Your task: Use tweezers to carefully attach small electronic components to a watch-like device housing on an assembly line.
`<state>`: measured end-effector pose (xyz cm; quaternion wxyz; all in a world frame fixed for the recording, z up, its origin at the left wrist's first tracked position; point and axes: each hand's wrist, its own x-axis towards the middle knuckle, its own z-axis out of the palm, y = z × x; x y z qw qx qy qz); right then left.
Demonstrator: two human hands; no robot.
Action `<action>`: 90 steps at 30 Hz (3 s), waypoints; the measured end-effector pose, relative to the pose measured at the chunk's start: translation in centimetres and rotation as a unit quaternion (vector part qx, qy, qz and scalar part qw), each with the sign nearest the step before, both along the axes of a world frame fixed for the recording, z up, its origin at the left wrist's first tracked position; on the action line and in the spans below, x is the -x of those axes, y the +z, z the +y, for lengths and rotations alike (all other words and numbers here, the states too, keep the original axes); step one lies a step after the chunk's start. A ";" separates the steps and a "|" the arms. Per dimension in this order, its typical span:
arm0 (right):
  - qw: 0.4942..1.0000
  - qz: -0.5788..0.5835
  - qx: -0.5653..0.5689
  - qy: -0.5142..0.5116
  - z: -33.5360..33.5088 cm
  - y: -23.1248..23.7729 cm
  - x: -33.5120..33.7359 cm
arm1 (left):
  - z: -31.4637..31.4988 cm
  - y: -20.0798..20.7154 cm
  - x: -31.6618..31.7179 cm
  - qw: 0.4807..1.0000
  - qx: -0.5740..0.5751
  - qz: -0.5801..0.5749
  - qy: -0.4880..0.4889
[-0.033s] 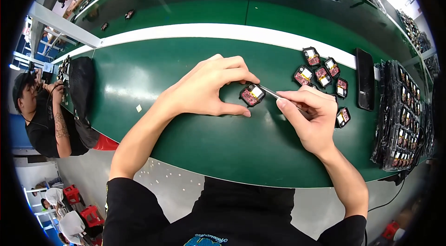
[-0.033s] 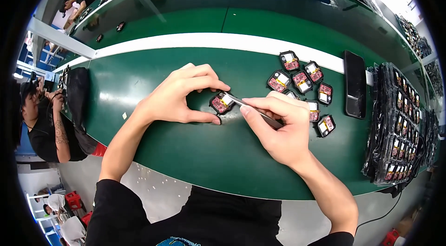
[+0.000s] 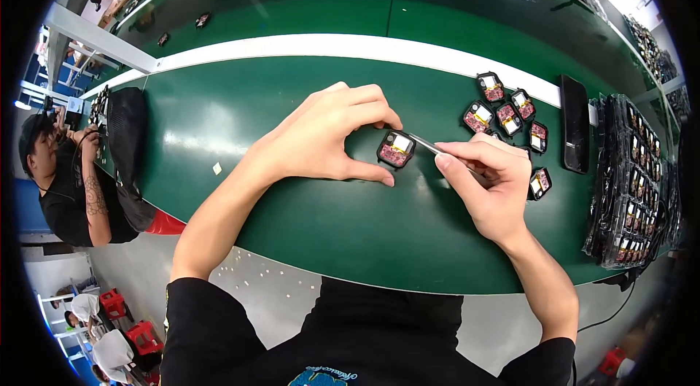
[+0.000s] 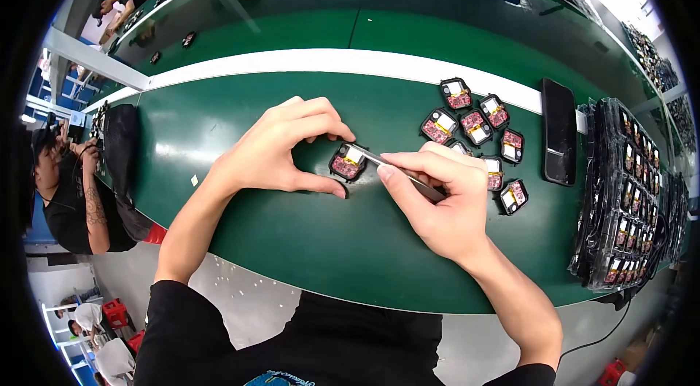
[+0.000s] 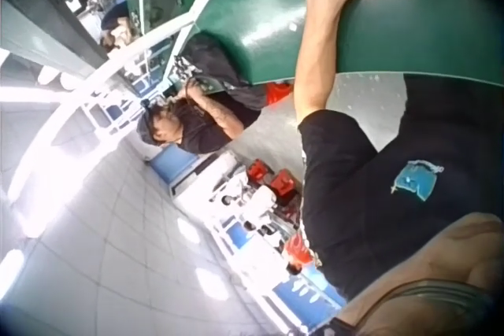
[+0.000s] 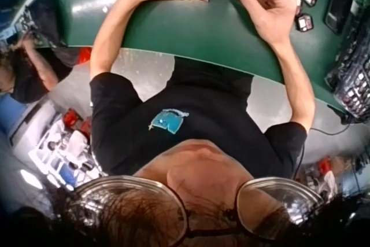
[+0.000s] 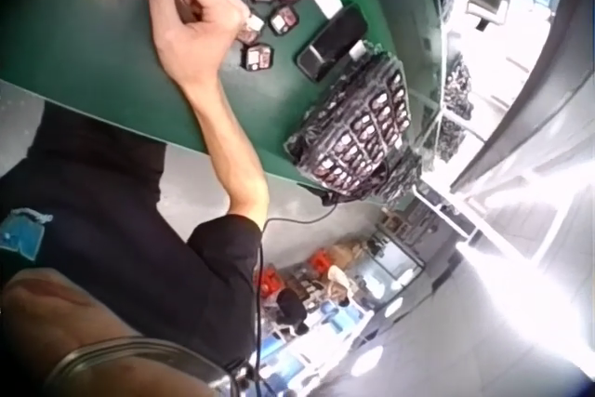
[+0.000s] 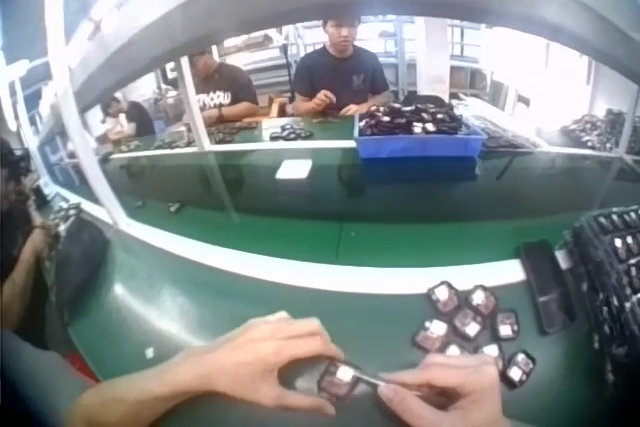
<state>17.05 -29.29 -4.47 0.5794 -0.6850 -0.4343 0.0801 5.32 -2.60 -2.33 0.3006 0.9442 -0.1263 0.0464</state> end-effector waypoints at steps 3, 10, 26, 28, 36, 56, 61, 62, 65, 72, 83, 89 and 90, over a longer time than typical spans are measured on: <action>1.000 0.017 0.009 -0.008 -0.2 -0.2 0.0 | -0.1 0.3 0.0 1.000 -0.012 0.002 0.018; 0.999 0.037 0.014 -0.025 0.0 0.0 0.1 | 0.2 -0.7 -0.2 1.000 0.009 -0.029 0.004; 0.991 -0.096 0.085 -0.040 0.4 0.3 0.9 | -1.7 -0.9 0.3 0.997 0.027 -0.064 0.028; 0.991 -0.103 0.082 -0.037 0.3 0.4 0.9 | -1.7 -1.1 0.4 0.996 0.033 -0.072 0.028; 0.990 -0.104 0.086 -0.045 0.3 0.2 1.2 | -2.0 -1.2 0.3 0.994 0.069 -0.081 0.035; 0.994 -0.039 0.098 -0.024 -0.1 0.5 1.0 | -1.4 -1.3 -0.2 0.994 0.077 -0.073 0.006; 0.994 -0.039 0.101 -0.018 0.1 0.3 0.8 | -1.5 -1.7 -0.2 0.993 0.084 -0.079 -0.005; 0.994 -0.036 0.099 -0.009 0.2 0.4 0.8 | -1.4 -1.7 -0.1 0.994 0.082 -0.077 -0.007; 0.995 -0.019 0.095 -0.004 0.2 0.2 0.8 | -1.2 -1.9 -0.2 0.993 0.088 -0.082 -0.017; 0.996 0.026 0.085 -0.019 0.0 -0.4 0.8 | -0.9 -1.9 -0.4 0.994 0.091 -0.060 -0.022; 0.995 0.011 0.097 -0.026 -0.1 0.1 0.7 | -0.7 -1.7 -0.5 0.994 0.106 -0.030 -0.023; 0.996 0.014 0.085 -0.031 -0.1 -0.5 0.7 | -0.6 -1.6 -0.4 0.993 0.113 -0.030 -0.022; 0.997 0.013 0.073 -0.034 -0.1 -0.5 0.7 | -0.6 -1.5 -0.4 0.993 0.116 -0.030 -0.022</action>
